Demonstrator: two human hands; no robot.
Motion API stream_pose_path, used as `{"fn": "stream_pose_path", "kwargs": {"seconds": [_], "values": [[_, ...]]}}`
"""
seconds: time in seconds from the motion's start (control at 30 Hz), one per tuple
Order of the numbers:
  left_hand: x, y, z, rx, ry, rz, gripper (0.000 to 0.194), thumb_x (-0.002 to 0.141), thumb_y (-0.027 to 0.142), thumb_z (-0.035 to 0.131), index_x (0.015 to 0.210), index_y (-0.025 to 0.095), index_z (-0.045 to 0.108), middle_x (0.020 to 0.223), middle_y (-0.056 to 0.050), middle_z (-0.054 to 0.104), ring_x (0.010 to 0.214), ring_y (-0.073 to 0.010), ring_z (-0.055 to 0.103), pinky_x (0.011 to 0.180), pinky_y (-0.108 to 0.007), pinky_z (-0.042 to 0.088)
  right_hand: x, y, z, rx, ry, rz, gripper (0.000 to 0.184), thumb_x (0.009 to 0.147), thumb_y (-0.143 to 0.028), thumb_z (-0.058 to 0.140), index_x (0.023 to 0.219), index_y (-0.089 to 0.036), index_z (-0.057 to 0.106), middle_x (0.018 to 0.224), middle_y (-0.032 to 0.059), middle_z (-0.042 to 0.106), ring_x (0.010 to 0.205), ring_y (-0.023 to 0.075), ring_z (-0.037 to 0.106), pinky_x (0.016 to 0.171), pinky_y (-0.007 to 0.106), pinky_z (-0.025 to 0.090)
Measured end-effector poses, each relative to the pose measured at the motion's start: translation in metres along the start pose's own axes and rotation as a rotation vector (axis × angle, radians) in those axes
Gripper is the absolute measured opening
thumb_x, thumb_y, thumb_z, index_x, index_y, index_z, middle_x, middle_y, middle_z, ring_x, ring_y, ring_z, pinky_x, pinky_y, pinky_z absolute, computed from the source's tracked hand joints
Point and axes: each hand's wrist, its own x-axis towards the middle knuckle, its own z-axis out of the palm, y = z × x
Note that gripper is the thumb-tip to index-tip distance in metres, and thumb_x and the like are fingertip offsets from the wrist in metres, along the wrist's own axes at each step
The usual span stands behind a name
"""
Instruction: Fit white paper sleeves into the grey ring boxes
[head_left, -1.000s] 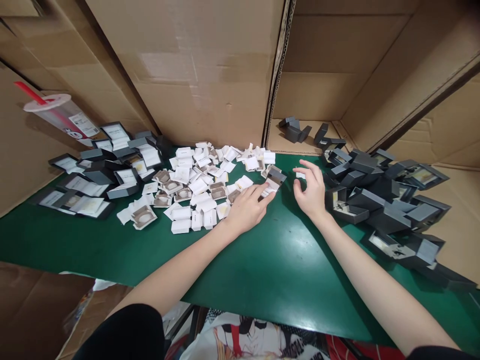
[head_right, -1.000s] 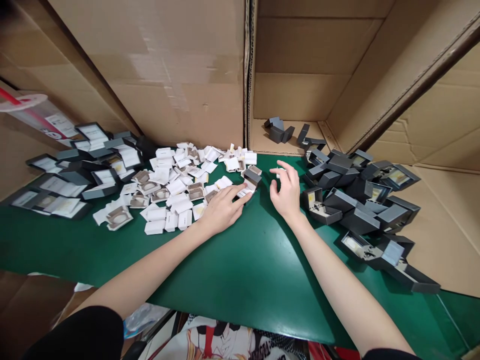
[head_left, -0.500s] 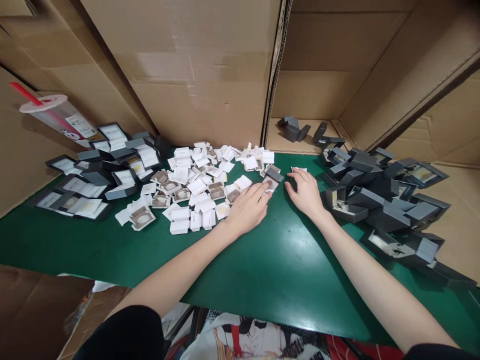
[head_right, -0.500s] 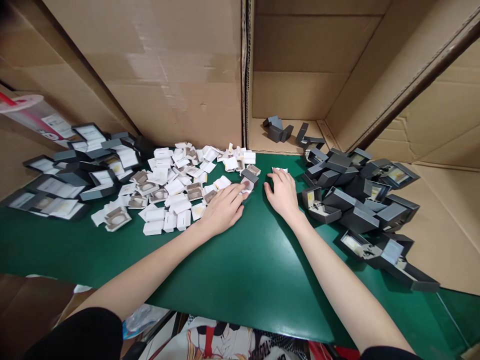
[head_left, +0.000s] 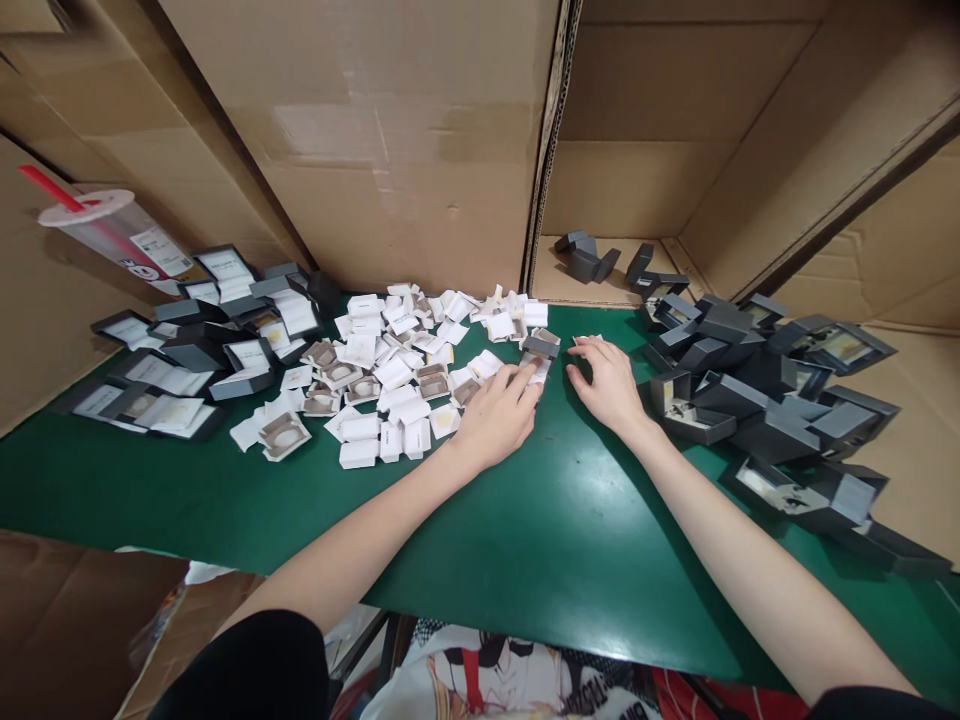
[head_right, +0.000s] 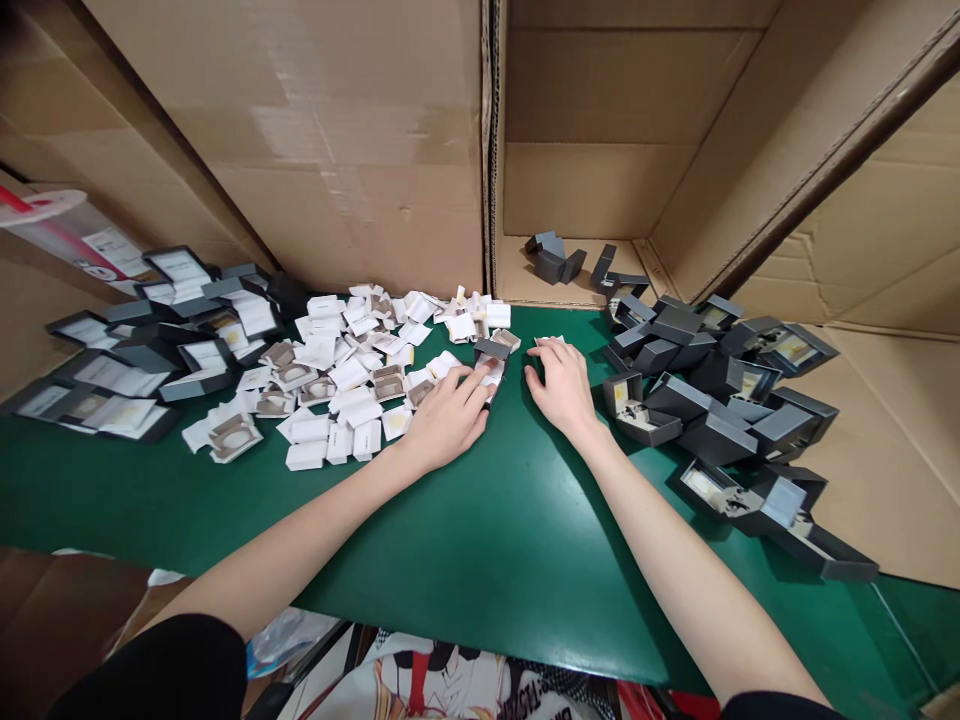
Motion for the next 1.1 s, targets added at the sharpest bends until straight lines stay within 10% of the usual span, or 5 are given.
{"fn": "stream_pose_path", "kwargs": {"seconds": [0.33, 0.63, 0.87, 1.1], "values": [[-0.003, -0.006, -0.009, -0.353, 0.199, -0.039, 0.025, 0.092, 0.015, 0.044, 0.114, 0.018, 0.057, 0.133, -0.009, 0.057, 0.114, -0.0247, 0.052, 0.093, -0.041, 0.046, 0.001, -0.007, -0.009, 0.037, 0.085, -0.005, 0.014, 0.084, -0.018, 0.053, 0.092, -0.022, 0.063, 0.096, 0.0066, 0.069, 0.097, 0.0271, 0.059, 0.088, 0.045, 0.044], [-0.004, -0.049, -0.019, -0.818, 0.391, -0.494, 0.030, 0.081, 0.006, 0.040, 0.101, 0.019, 0.058, 0.104, -0.004, 0.067, 0.100, -0.0177, 0.062, 0.086, -0.032, 0.049, 0.001, -0.006, -0.009, 0.110, 0.086, -0.020, 0.014, 0.083, -0.016, 0.053, 0.088, -0.023, 0.064, 0.097, 0.0054, 0.069, 0.093, 0.0250, 0.060, 0.083, 0.042, 0.045], [-0.011, -0.067, -0.030, -0.250, 0.133, -0.447, 0.027, 0.086, 0.014, 0.042, 0.100, 0.019, 0.065, 0.104, -0.006, 0.068, 0.104, -0.0267, 0.055, 0.093, -0.044, 0.041, 0.002, -0.006, -0.009, 0.133, 0.072, -0.011, 0.014, 0.083, -0.017, 0.053, 0.084, -0.023, 0.065, 0.097, 0.0062, 0.069, 0.094, 0.0253, 0.060, 0.084, 0.043, 0.047], [-0.014, -0.070, -0.030, -0.184, -0.090, -0.437, 0.034, 0.086, 0.023, 0.048, 0.116, 0.017, 0.063, 0.114, -0.010, 0.066, 0.111, -0.0320, 0.053, 0.093, -0.049, 0.043, 0.001, -0.007, -0.010, 0.127, 0.051, 0.012, 0.015, 0.084, -0.019, 0.051, 0.084, -0.023, 0.065, 0.097, 0.0068, 0.069, 0.095, 0.0263, 0.061, 0.083, 0.044, 0.048]]}}
